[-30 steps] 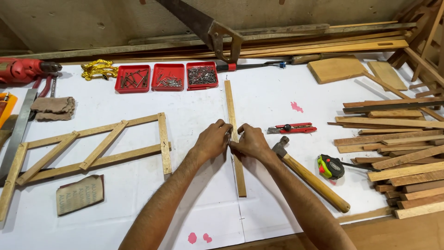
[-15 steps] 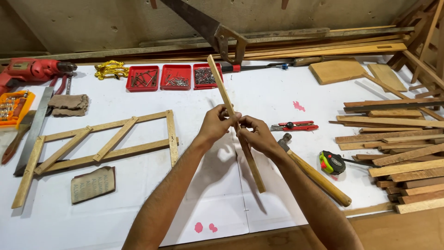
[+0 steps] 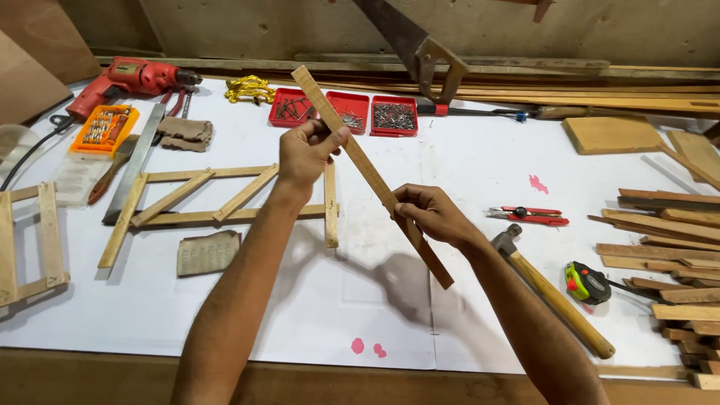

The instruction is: Assembling and sanding a small wooden frame structure.

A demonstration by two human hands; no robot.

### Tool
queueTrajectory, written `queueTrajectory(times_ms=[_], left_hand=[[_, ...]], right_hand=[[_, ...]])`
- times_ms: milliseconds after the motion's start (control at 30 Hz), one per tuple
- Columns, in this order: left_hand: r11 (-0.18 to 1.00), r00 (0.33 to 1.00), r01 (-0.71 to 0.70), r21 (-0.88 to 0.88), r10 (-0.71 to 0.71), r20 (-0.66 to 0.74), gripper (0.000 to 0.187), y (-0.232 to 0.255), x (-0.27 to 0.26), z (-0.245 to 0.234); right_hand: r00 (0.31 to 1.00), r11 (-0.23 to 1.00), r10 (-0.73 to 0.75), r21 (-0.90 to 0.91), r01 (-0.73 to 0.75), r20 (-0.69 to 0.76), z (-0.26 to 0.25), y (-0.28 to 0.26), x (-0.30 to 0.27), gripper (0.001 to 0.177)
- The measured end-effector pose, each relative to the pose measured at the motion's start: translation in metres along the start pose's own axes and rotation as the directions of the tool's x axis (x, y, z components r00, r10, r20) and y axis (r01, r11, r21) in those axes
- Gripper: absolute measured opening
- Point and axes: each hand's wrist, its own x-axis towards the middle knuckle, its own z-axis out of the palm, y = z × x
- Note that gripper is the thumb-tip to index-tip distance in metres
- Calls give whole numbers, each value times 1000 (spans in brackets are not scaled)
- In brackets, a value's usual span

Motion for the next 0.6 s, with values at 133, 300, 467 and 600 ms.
queueTrajectory(times_ms=[133,300,467,600], left_hand=[[1000,997,-22,-6,22,-71,22,13,-7,-40],[998,980,-52,-43,43,-192,21,28,-16,-70],[995,952,-86,-45,69,-299,32,12,-11,-77],[999,945,-44,5,43,-325,56,5,-11,-54]], right_hand=[[999,995,13,-98,-9,38,11,-4,12,23],[993,992,92,-96,-85,74,18,-3,24,25],[989,973,146,-188,-137,36,14,5,27,30],[977,937,124,-303,-172,-172,2,-15,9,38]])
